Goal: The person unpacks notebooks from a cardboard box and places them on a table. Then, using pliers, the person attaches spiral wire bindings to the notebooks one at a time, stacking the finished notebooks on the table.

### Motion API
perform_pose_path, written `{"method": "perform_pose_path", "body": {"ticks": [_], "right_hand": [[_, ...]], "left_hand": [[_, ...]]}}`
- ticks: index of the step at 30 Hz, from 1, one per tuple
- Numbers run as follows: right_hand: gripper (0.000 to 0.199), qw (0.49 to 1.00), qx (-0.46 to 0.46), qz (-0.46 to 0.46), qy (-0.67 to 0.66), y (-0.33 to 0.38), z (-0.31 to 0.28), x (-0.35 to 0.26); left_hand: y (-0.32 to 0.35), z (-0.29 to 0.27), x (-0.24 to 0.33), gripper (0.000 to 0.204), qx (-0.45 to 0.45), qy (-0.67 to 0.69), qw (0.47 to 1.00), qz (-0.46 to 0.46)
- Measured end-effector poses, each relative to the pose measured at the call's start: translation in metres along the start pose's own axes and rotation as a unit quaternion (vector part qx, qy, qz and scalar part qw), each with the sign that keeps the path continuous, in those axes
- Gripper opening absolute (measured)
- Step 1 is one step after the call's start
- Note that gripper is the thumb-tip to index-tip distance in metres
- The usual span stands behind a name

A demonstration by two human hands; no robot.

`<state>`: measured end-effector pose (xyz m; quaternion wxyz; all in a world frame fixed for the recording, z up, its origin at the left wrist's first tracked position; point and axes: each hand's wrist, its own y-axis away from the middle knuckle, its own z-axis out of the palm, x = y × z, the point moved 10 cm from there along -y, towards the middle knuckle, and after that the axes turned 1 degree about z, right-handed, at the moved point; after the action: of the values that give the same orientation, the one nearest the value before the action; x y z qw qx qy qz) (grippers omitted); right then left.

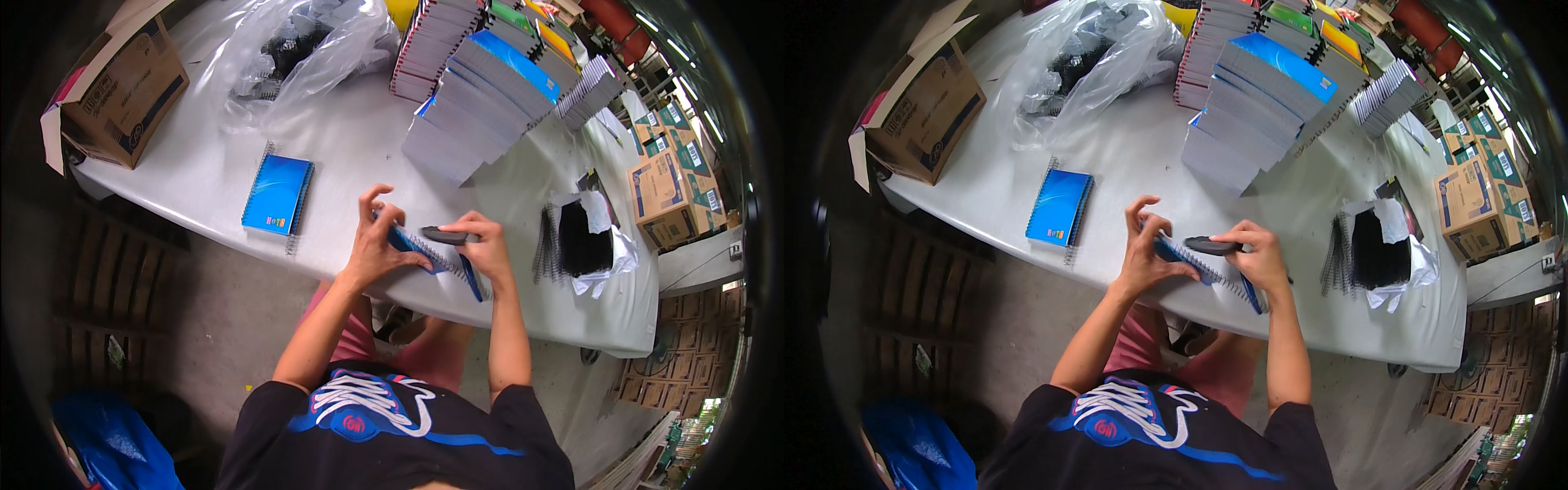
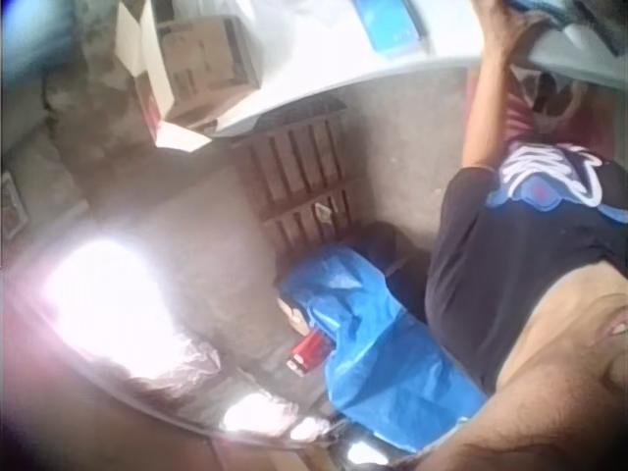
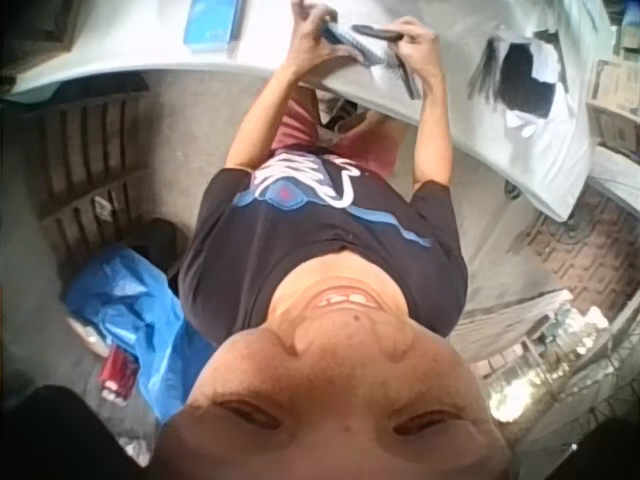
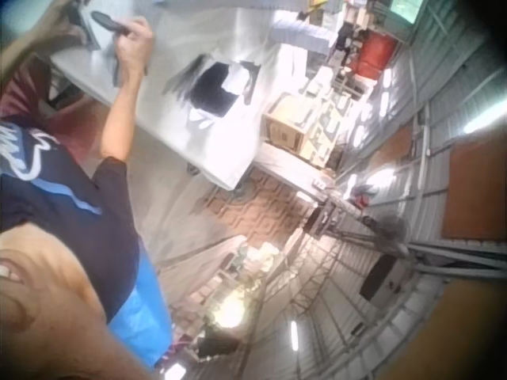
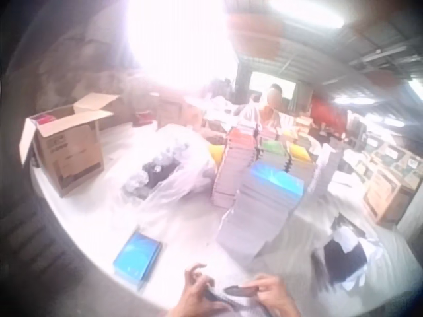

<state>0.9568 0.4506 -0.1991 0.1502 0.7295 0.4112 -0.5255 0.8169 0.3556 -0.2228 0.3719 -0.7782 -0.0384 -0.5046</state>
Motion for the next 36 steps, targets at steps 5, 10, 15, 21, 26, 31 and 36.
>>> {"method": "perform_pose_path", "body": {"ticks": [5, 10, 15, 21, 26, 31, 36], "right_hand": [[0.034, 1.0, -0.006, 0.011, 0.012, -0.006, 0.012, -0.001], [0.041, 0.996, -0.061, -0.051, -0.039, -0.012, 0.025, -0.033], [0.043, 0.994, -0.042, -0.038, -0.098, -0.022, 0.024, -0.017], [0.046, 0.998, -0.045, -0.037, -0.021, -0.034, 0.036, -0.023], [0.04, 0.989, 0.02, 0.033, 0.14, -0.034, 0.016, 0.0], [0.048, 0.925, 0.209, 0.084, 0.306, 0.012, -0.068, 0.007], [0.056, 0.831, 0.118, 0.245, 0.485, 0.107, -0.023, 0.03]], "left_hand": [[-0.004, -0.001, -0.023, 0.109, 0.013, 0.051, 0.998, -0.032], [0.0, 0.009, -0.038, 0.108, -0.033, 0.078, 0.991, -0.099], [-0.001, 0.012, -0.034, 0.105, -0.04, 0.069, 0.996, -0.046], [0.0, 0.013, -0.031, 0.108, -0.053, 0.039, 0.998, -0.008], [0.001, 0.011, -0.028, 0.1, -0.043, 0.012, 0.999, 0.018], [0.008, 0.008, -0.048, 0.032, 0.005, 0.313, 0.937, -0.154], [0.009, -0.023, -0.027, 0.04, 0.101, 0.266, 0.945, -0.162]]}}
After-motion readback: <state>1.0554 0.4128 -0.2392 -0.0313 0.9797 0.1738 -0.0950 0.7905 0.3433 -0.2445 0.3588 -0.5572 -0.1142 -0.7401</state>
